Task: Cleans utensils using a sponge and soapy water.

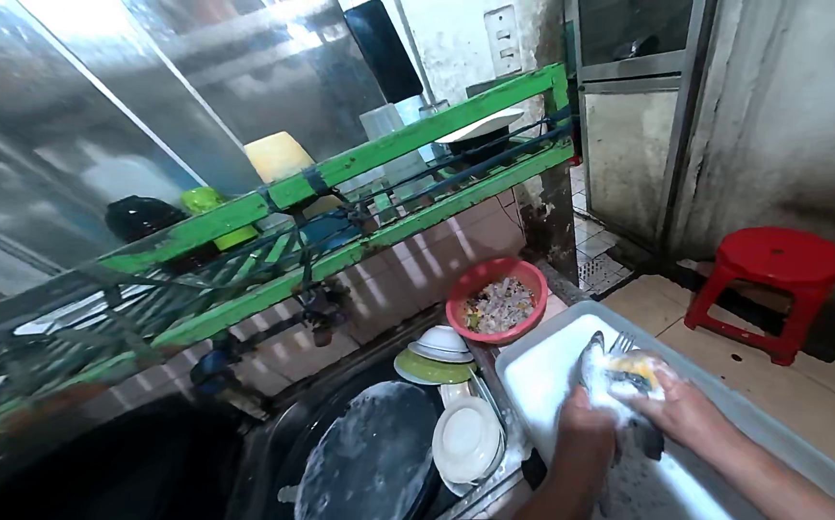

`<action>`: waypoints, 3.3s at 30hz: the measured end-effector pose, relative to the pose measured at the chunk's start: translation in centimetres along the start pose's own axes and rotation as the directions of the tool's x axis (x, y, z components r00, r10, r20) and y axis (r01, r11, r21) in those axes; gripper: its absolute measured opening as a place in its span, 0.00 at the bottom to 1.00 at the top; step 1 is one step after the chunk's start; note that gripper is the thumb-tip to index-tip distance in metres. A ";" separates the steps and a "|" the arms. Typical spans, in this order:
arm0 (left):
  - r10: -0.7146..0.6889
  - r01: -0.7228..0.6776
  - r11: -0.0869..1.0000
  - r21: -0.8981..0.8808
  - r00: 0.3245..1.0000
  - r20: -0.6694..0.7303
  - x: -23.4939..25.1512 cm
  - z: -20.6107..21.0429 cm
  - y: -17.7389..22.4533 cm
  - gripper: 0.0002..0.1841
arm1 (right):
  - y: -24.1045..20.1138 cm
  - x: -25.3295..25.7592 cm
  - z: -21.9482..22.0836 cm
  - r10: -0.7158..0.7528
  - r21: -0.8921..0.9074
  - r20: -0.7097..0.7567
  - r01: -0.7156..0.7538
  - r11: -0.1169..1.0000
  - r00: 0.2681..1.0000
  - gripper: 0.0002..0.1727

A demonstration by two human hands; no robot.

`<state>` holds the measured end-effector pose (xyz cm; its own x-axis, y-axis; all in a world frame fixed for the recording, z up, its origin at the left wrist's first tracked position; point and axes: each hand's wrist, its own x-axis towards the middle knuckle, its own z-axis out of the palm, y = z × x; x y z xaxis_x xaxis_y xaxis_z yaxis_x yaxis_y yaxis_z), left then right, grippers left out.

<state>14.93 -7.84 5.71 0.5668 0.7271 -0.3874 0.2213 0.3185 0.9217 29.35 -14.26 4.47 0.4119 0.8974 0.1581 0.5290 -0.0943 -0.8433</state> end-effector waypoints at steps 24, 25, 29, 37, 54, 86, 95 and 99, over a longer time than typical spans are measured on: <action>0.026 -0.020 0.998 -0.059 0.995 0.095 0.7 -0.6 0.2 0.13 | -0.9 2.3 -1.6 0.409 0.228 -0.062 -0.386 0.894 0.911 0.29; 0.041 -0.032 0.993 -0.113 0.996 0.073 1.0 -1.1 -0.1 0.15 | -0.9 2.6 -2.7 0.429 0.182 0.009 -0.423 0.888 0.903 0.27; 0.173 -0.147 0.970 -0.193 0.977 0.121 2.3 -1.5 -1.0 0.15 | -0.9 2.6 -3.7 0.433 -0.217 0.474 -0.375 0.901 0.767 0.29; 0.011 0.021 0.910 -0.414 0.997 0.074 3.8 -3.0 0.2 0.20 | 0.8 0.2 -2.6 0.379 -0.313 0.682 -0.219 0.924 0.625 0.34; -0.029 0.031 0.999 0.024 0.998 -0.060 1.2 1.3 -0.9 0.09 | -0.4 1.5 -1.6 0.336 -0.068 0.028 -0.334 0.940 0.941 0.30; 0.091 -0.069 0.984 -0.165 0.987 0.131 1.3 -0.5 -0.9 0.10 | -1.7 2.7 -3.3 0.384 0.078 0.035 -0.385 0.920 0.923 0.27; 0.154 -0.078 0.956 -0.283 0.954 0.256 1.6 -1.1 -0.4 0.13 | -1.8 0.9 -0.9 0.370 -0.407 0.677 -0.094 0.908 0.637 0.27; 0.089 -0.036 0.905 -0.424 0.990 0.107 2.9 -2.2 1.0 0.13 | 0.2 -1.2 -0.8 0.402 -0.406 0.706 -0.133 0.904 0.584 0.34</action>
<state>15.06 -4.07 5.41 0.6657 0.6835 -0.2995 -0.1564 0.5202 0.8396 29.51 -15.70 4.48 -0.0704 0.7899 -0.6092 0.7247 -0.3791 -0.5754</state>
